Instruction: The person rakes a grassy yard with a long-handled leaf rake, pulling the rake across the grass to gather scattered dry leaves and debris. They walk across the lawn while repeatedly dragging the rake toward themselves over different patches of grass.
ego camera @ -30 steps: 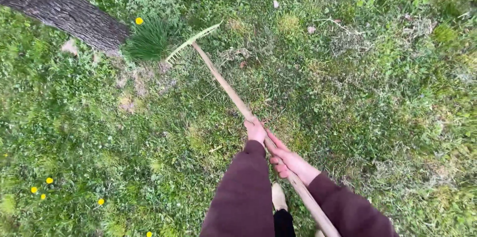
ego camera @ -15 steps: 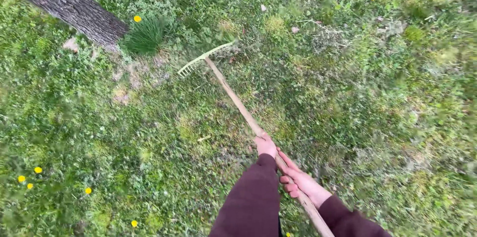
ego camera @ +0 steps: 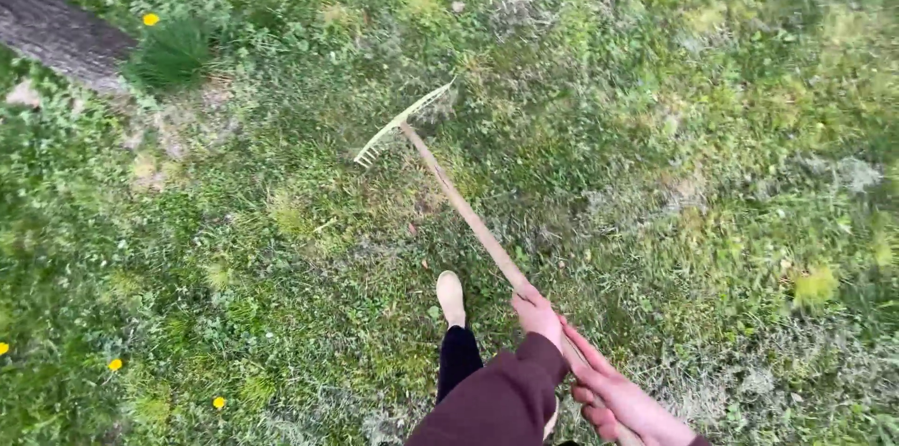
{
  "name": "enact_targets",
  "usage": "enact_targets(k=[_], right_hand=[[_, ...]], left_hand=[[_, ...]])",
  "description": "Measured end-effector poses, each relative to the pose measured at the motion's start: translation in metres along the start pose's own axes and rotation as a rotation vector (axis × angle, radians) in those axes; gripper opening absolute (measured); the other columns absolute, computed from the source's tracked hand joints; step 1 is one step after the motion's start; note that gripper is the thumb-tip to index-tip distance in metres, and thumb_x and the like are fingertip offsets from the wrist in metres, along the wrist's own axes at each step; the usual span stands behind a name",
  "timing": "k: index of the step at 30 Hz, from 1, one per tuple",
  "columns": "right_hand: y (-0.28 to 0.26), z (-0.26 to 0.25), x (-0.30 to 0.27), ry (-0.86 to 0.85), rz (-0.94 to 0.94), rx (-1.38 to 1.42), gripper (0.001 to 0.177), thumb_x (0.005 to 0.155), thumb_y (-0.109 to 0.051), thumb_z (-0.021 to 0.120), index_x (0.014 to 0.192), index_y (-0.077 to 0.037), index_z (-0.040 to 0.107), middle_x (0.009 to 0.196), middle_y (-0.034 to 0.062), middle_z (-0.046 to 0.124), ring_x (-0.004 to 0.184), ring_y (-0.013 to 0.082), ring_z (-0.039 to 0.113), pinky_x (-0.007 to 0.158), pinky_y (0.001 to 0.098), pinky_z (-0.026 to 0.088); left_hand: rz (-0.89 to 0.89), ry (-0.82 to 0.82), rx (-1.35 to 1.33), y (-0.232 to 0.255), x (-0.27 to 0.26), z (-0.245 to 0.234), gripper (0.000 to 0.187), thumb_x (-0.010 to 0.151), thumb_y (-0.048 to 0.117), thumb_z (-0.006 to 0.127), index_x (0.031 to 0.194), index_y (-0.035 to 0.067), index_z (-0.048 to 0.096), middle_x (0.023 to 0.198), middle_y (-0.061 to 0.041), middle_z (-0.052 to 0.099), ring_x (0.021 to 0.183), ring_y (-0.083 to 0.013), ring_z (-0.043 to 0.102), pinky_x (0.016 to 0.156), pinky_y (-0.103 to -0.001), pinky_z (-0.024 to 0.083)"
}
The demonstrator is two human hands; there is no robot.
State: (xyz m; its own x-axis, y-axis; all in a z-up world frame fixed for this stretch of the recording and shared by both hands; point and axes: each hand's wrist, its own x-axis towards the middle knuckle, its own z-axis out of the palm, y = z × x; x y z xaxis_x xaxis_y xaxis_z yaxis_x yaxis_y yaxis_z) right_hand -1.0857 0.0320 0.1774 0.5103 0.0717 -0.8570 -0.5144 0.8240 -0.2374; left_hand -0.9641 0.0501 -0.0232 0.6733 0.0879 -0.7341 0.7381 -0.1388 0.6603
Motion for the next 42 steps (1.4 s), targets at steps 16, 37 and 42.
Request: enact_targets(k=[16, 37, 42], right_hand=[[-0.114, 0.098, 0.065, -0.018, -0.154, 0.059, 0.068, 0.098, -0.028, 0.056, 0.157, -0.057, 0.04, 0.068, 0.0003, 0.032, 0.041, 0.0038, 0.022, 0.03, 0.0176, 0.013], [-0.273, 0.206, 0.277, -0.122, -0.345, 0.025, 0.063, 0.106, -0.033, 0.055, 0.161, -0.043, 0.026, 0.073, 0.0004, 0.047, 0.04, 0.0036, 0.043, 0.028, 0.0192, 0.041], [-0.239, 0.19, 0.266, -0.122, -0.371, -0.013, 0.061, 0.106, -0.031, 0.053, 0.161, -0.041, 0.028, 0.073, -0.0007, 0.045, 0.041, 0.0032, 0.041, 0.028, 0.018, 0.041]], left_hand=[[0.018, -0.269, -0.273, 0.169, 0.077, 0.042, 0.028, 0.109, 0.04, 0.036, 0.102, 0.014, 0.041, 0.08, -0.006, 0.045, 0.044, -0.0134, 0.043, 0.035, -0.033, 0.052], [0.336, -0.291, 0.361, 0.306, 0.339, 0.087, 0.06, 0.11, 0.039, 0.032, 0.162, 0.015, 0.012, 0.103, -0.014, 0.072, 0.071, -0.0269, 0.073, 0.071, -0.041, 0.061], [0.222, -0.317, 0.316, 0.282, 0.344, 0.078, 0.059, 0.112, 0.042, 0.031, 0.161, 0.01, 0.023, 0.096, -0.006, 0.072, 0.05, -0.0126, 0.066, 0.047, -0.023, 0.054]])
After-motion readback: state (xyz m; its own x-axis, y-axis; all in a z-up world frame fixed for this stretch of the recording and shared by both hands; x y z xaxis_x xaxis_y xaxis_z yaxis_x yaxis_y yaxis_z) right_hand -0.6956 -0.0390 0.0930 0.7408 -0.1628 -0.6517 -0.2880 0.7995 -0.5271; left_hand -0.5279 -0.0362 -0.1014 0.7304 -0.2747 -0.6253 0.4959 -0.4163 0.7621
